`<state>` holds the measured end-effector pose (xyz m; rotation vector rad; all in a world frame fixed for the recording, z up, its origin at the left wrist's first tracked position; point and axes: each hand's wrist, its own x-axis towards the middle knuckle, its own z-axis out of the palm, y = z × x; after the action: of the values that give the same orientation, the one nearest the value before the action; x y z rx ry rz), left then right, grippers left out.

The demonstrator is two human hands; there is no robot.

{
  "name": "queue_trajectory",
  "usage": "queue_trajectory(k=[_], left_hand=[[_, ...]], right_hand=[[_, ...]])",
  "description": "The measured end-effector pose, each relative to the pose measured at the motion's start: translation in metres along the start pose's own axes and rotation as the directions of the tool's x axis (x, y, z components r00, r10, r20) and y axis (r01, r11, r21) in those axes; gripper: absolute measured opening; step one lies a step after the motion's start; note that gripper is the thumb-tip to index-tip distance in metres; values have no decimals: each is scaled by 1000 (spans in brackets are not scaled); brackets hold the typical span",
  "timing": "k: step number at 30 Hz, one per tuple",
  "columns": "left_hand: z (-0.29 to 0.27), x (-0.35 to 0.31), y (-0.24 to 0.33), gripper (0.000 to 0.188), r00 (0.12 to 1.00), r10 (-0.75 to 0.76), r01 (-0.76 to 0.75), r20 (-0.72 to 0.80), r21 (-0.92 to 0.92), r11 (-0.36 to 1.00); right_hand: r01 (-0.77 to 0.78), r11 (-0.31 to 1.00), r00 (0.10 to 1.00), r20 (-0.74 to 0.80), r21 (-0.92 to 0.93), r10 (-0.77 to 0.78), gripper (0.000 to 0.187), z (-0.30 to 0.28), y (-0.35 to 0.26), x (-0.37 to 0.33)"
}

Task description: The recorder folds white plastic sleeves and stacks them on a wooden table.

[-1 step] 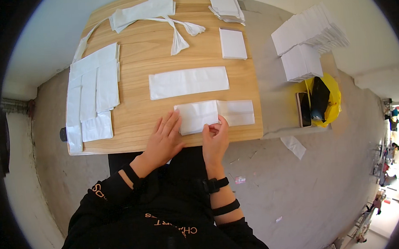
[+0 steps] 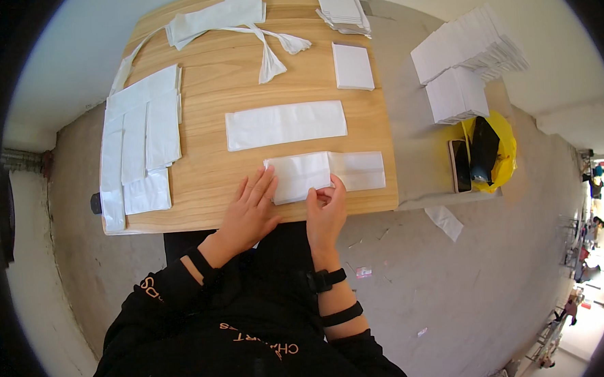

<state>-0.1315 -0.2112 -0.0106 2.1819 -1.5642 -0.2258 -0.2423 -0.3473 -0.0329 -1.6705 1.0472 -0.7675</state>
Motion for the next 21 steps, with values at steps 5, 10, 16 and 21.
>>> queue_trajectory(k=[5,10,16,21], left_hand=[[9,7,-1,83,999,16,-19,37,89,996],[21,6,-8,84,998,9,-15,55,115,993],[16,6,-7,86,996,13,-23,84,118,993],[18,3,-10,89,997,46,-53,58,127,991]], right_hand=[[31,999,999,-17,-36,-32,46,-1,11,-1],[-11,997,1000,-11,-81,11,46,-6,10,1],[15,960,997,-70,-280,-35,45,-24,-5,10],[573,734,820,269,-365,-506,34,-19,-28,27]])
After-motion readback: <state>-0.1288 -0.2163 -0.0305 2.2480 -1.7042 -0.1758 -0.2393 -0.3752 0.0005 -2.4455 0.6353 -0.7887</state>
